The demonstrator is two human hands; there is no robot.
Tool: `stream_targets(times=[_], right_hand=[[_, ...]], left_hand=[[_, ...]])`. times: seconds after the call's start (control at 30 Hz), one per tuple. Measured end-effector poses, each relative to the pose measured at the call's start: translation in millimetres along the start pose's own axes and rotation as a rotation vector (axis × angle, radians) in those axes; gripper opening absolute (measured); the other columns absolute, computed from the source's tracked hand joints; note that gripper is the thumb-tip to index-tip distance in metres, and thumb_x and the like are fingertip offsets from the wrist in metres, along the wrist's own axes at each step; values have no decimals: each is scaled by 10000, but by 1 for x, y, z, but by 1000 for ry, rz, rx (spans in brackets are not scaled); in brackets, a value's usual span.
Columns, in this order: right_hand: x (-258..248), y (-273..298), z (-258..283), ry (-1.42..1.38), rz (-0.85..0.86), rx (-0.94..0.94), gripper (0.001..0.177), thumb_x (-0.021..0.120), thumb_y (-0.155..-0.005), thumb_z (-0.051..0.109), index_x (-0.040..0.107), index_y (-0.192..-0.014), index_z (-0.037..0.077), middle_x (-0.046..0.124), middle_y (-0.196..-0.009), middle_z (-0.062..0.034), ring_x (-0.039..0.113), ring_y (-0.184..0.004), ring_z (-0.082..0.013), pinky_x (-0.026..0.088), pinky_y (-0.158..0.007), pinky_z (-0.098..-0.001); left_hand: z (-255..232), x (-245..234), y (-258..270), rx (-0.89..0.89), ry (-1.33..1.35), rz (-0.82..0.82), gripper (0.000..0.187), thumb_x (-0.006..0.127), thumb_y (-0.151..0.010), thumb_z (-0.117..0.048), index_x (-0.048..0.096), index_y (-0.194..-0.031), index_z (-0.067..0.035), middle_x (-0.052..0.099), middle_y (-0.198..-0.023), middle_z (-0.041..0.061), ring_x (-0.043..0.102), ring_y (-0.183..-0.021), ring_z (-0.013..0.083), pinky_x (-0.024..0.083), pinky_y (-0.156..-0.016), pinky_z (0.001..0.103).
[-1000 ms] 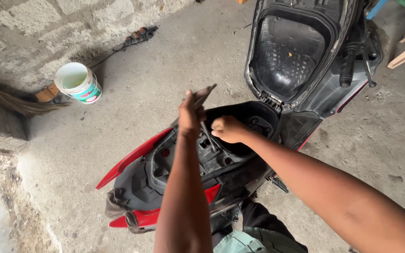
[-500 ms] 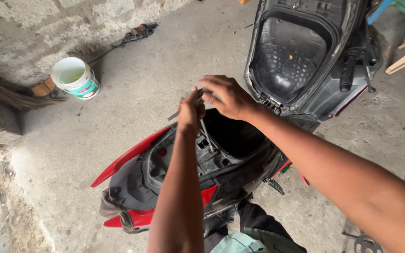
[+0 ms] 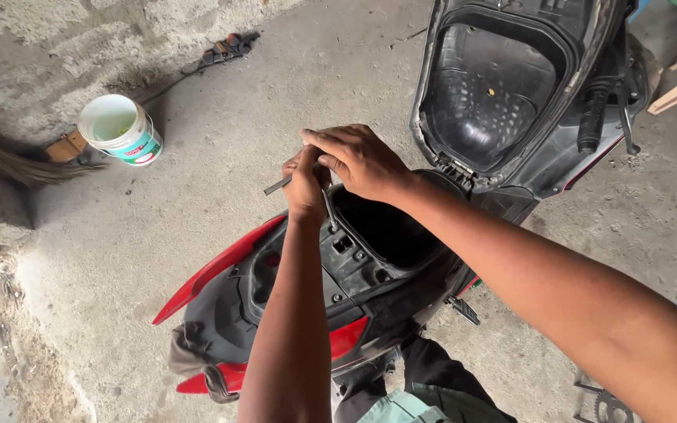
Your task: Removing the storage compartment from under the seat of a scooter using hand tools.
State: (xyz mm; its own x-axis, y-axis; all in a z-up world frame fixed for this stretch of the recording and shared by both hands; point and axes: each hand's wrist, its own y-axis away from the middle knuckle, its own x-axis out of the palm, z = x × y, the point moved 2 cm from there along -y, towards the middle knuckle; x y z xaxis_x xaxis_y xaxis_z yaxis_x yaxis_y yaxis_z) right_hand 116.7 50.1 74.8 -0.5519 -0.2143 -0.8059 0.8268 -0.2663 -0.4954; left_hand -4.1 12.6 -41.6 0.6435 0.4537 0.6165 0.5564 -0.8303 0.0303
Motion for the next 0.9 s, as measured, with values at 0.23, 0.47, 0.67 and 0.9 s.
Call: stream_targets(times=[0.23, 0.47, 0.67, 0.9], right_hand=[[16, 6, -11, -66, 59, 70, 460, 635, -1000, 101, 555, -1453, 89, 694, -1329, -146, 665, -1223, -335, 495, -1049, -455], [20, -16, -6, 99, 216, 211, 505, 624, -1015, 188, 496, -1497, 110, 743, -1006, -175, 725, -833, -312, 572, -697, -414], [64, -34, -43, 43, 276, 338, 267, 675, -977, 196, 618, -1169, 19, 705, -699, -159, 670, -571, -237, 526, -533, -395], [92, -39, -113, -610, 387, 365, 403, 572, -878, -20, 699, -1257, 34, 745, -1107, -75, 721, -995, -217, 576, -890, -384]], left_hand=[[32, -24, -12, -27, 81, -14, 338, 598, -1034, -204, 561, -710, -115, 475, -609, -34, 395, -481, 76, 295, -439, 267], [20, -38, -23, -1, -132, -5, 334, 642, -1010, -286, 668, -748, -80, 571, -662, -26, 465, -578, 79, 361, -534, 268], [32, -67, -34, -31, -448, -179, 585, 549, -1106, -500, 588, -692, -88, 497, -630, -23, 404, -586, 98, 324, -522, 302], [52, -67, -5, 23, -1058, 40, 282, 427, -1026, -257, 648, -1029, -83, 733, -864, 181, 740, -790, 343, 561, -729, 480]])
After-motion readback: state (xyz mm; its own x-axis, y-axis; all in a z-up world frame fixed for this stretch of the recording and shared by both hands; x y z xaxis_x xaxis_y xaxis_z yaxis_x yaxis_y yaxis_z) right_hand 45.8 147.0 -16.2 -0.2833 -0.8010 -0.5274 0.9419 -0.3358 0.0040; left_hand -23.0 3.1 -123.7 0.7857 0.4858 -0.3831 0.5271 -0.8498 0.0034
